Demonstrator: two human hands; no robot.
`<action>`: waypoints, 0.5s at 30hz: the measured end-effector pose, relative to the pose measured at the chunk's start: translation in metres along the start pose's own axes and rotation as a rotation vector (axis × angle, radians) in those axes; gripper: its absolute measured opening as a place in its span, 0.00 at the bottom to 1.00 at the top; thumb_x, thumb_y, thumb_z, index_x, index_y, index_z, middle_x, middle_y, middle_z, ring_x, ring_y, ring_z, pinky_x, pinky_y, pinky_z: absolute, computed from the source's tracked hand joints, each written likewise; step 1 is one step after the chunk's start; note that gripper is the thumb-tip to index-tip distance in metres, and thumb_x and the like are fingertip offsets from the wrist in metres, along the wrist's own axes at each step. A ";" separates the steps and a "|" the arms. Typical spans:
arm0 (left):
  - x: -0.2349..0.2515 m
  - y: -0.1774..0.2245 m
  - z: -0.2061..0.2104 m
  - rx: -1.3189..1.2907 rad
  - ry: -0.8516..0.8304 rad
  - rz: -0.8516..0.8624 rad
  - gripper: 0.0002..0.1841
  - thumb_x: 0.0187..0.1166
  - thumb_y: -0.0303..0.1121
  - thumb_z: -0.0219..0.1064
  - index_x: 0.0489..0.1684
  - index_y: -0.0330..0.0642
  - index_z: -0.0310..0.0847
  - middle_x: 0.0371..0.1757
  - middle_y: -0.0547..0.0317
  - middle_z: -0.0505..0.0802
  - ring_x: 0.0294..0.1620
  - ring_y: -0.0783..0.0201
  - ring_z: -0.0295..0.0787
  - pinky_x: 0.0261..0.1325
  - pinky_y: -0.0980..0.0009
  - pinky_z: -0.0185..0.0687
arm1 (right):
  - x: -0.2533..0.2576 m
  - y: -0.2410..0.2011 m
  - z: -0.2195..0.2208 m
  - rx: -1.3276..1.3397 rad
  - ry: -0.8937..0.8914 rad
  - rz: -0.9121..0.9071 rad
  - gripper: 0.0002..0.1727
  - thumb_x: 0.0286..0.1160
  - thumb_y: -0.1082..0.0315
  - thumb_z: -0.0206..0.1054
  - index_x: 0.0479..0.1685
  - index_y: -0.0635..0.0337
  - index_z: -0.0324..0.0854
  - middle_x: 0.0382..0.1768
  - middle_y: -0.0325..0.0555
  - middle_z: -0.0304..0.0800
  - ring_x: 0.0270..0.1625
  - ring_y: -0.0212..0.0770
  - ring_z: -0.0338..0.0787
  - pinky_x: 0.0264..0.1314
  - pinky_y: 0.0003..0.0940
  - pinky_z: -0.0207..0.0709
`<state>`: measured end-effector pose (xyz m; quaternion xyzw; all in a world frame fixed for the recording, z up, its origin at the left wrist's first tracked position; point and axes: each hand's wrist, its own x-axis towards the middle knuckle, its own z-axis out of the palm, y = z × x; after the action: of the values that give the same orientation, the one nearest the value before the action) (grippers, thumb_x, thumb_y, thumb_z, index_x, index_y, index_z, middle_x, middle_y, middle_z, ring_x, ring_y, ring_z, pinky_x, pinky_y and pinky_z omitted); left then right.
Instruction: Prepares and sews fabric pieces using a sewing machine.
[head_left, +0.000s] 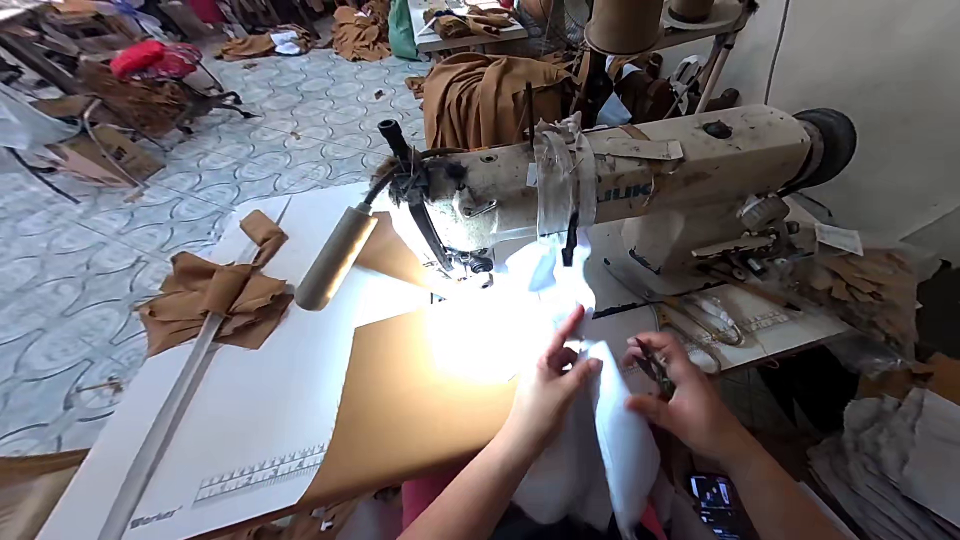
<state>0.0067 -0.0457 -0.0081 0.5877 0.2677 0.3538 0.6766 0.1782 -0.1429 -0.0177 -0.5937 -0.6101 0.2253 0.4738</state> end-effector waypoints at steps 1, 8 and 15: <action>0.009 0.001 0.006 -0.029 0.051 0.001 0.34 0.79 0.23 0.64 0.87 0.28 0.57 0.85 0.48 0.74 0.55 0.83 0.86 0.58 0.83 0.82 | 0.001 -0.006 -0.004 0.039 -0.095 0.064 0.39 0.65 0.48 0.78 0.70 0.66 0.73 0.50 0.42 0.90 0.45 0.24 0.88 0.48 0.24 0.84; 0.008 -0.012 0.011 -0.070 -0.029 -0.032 0.36 0.83 0.31 0.60 0.90 0.29 0.52 0.88 0.44 0.68 0.74 0.69 0.80 0.72 0.70 0.78 | 0.068 0.003 -0.065 -0.936 0.101 -0.050 0.24 0.66 0.80 0.72 0.65 0.59 0.88 0.51 0.73 0.91 0.54 0.78 0.90 0.54 0.77 0.76; -0.035 -0.014 -0.013 -0.057 -0.128 0.008 0.33 0.82 0.28 0.61 0.86 0.23 0.55 0.84 0.43 0.74 0.71 0.69 0.83 0.72 0.70 0.80 | 0.062 0.041 -0.037 -0.665 0.181 -0.221 0.25 0.79 0.51 0.64 0.57 0.65 0.91 0.63 0.67 0.89 0.65 0.71 0.87 0.66 0.70 0.75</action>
<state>-0.0221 -0.0662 -0.0255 0.5906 0.2113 0.3257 0.7074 0.2405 -0.0873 -0.0162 -0.6635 -0.6661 -0.0915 0.3281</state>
